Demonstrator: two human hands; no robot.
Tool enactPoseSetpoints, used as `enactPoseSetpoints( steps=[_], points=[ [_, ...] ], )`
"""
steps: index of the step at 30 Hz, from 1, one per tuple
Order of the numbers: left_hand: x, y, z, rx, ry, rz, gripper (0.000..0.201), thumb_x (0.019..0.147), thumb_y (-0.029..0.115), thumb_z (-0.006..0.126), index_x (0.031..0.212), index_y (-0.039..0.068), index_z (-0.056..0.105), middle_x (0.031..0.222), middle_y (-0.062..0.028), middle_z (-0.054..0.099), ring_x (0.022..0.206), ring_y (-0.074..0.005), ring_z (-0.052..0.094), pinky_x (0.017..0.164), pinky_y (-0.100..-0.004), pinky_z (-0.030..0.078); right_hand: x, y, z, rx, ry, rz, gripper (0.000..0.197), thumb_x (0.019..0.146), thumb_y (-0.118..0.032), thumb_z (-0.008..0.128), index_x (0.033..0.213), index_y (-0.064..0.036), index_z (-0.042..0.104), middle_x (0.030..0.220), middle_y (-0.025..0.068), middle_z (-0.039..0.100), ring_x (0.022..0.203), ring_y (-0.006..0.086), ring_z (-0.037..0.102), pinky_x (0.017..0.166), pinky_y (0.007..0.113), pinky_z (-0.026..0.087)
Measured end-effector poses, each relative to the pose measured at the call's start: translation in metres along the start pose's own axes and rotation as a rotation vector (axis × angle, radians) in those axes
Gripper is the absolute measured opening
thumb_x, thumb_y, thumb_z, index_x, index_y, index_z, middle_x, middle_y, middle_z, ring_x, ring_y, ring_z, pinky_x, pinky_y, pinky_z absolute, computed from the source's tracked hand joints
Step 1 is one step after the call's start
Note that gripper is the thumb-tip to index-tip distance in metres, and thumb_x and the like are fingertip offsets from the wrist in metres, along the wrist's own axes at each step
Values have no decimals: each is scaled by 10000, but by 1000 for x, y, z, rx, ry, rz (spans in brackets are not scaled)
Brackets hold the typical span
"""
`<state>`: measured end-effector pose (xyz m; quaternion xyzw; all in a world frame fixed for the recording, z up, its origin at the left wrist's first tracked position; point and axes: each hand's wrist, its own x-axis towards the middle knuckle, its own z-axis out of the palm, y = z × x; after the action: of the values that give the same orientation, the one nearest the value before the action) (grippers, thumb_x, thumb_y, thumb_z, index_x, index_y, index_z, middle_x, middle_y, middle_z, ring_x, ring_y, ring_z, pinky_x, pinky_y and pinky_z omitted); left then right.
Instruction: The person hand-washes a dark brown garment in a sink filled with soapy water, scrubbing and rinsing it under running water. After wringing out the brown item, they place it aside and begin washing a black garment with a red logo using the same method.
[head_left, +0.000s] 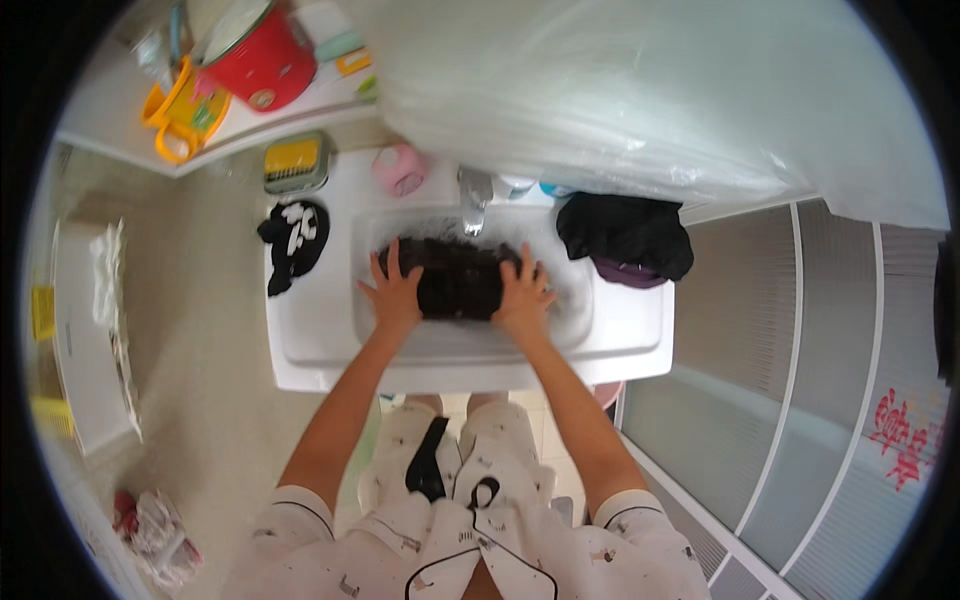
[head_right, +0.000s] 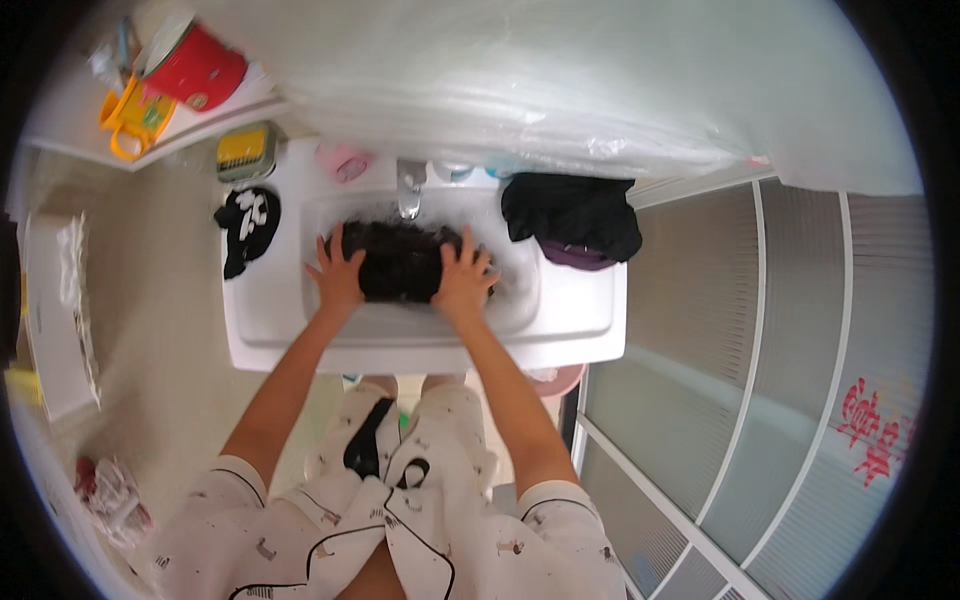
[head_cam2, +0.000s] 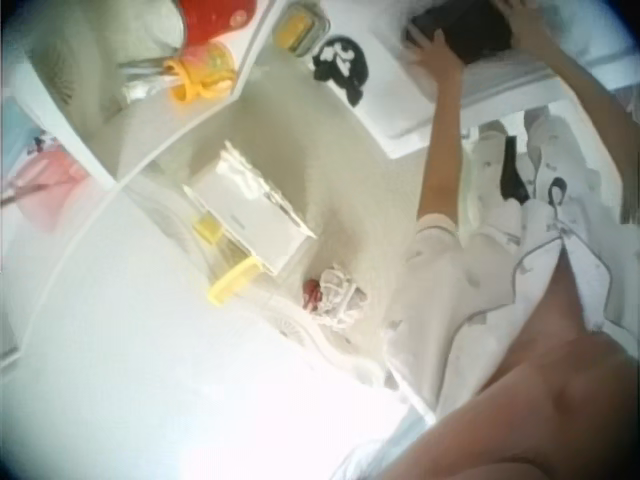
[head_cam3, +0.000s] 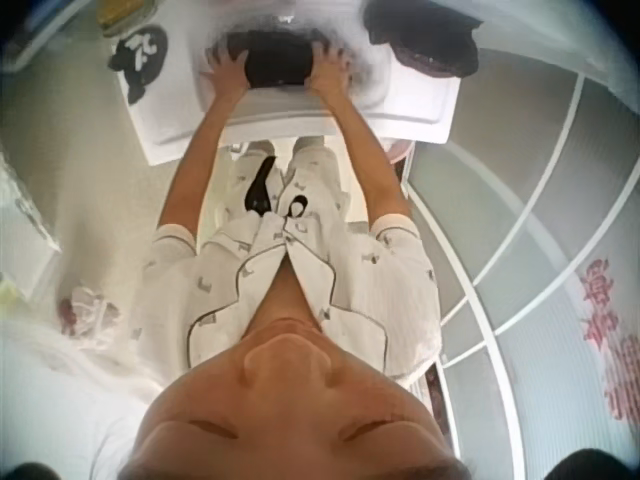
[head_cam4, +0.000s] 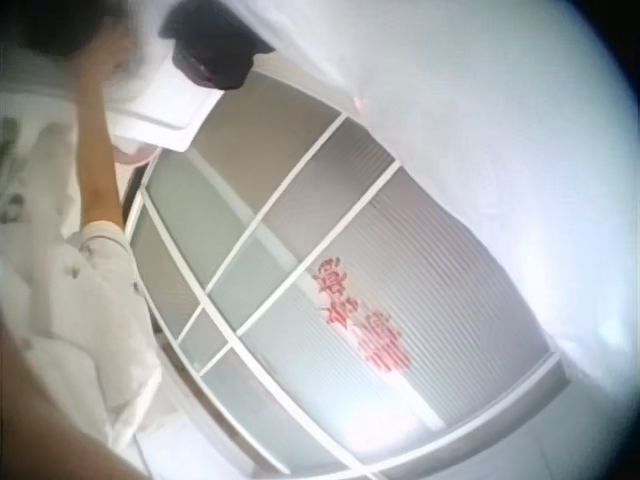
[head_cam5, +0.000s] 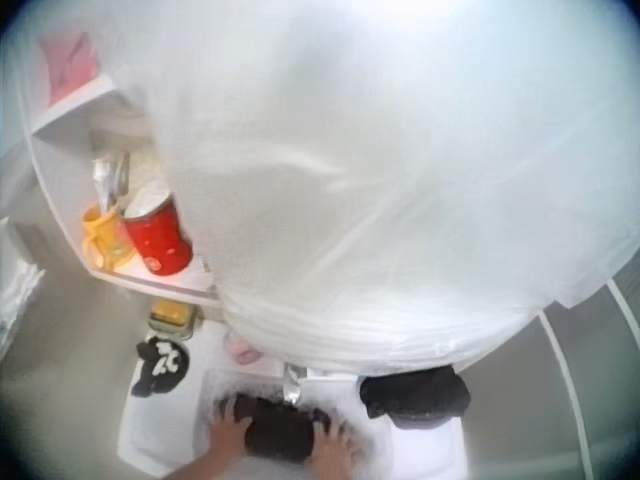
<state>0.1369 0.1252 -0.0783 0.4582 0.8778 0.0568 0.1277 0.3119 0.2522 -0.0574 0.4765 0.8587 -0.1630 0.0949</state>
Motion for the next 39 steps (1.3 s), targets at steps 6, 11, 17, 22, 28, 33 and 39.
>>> enactPoseSetpoints(
  steps=[6,11,17,22,28,33,39],
  points=[
    [36,21,82,-10,-83,-38,596,641,95,799,1199,211,626,1597,-96,136,1422,-530,99,967,-824,239,46,-25,90,130,-137,-46,803,634,-172,790,1360,-213,447,1605,111,67,1396,532,180,1034,707,308],
    [54,44,130,-273,-236,-96,560,732,12,720,1258,149,581,1584,-93,151,1412,-513,130,1040,-720,306,71,33,224,932,-81,-2,737,734,-249,744,1398,-124,451,1532,182,322,1386,333,379,1134,541,319],
    [72,-33,154,-14,-373,-41,555,820,5,637,1354,122,540,1501,-126,368,1353,-341,390,1083,-448,388,76,-9,148,145,-643,-134,710,791,-197,655,1451,-118,404,1499,193,390,1393,331,374,1120,471,346],
    [66,-22,53,-339,-347,32,572,809,-34,540,1376,42,507,1416,-170,494,1304,-335,462,1081,-398,383,41,51,80,596,-180,-58,753,757,8,539,1485,-51,358,1430,188,486,1316,306,471,1070,364,391],
    [23,11,-131,-942,-275,86,534,722,-103,448,1234,-53,592,1162,-152,650,1124,-243,580,990,-288,412,-36,35,-131,1302,-168,11,846,642,147,478,1464,-43,419,1406,95,497,1300,211,450,1050,269,349],
    [-20,15,-289,-785,94,387,454,732,-33,466,1141,-3,661,1043,-40,649,916,-144,586,838,-270,467,-100,-3,-285,1304,30,-332,773,625,149,415,1386,39,491,1368,121,530,1251,209,504,1045,261,380],
    [-75,42,-445,-893,274,444,406,787,78,483,1135,14,681,934,-3,644,790,-88,558,677,-229,455,-155,-26,-431,1166,295,-708,598,667,53,396,1224,65,613,1229,161,621,1122,236,594,1041,332,433]
  ],
)
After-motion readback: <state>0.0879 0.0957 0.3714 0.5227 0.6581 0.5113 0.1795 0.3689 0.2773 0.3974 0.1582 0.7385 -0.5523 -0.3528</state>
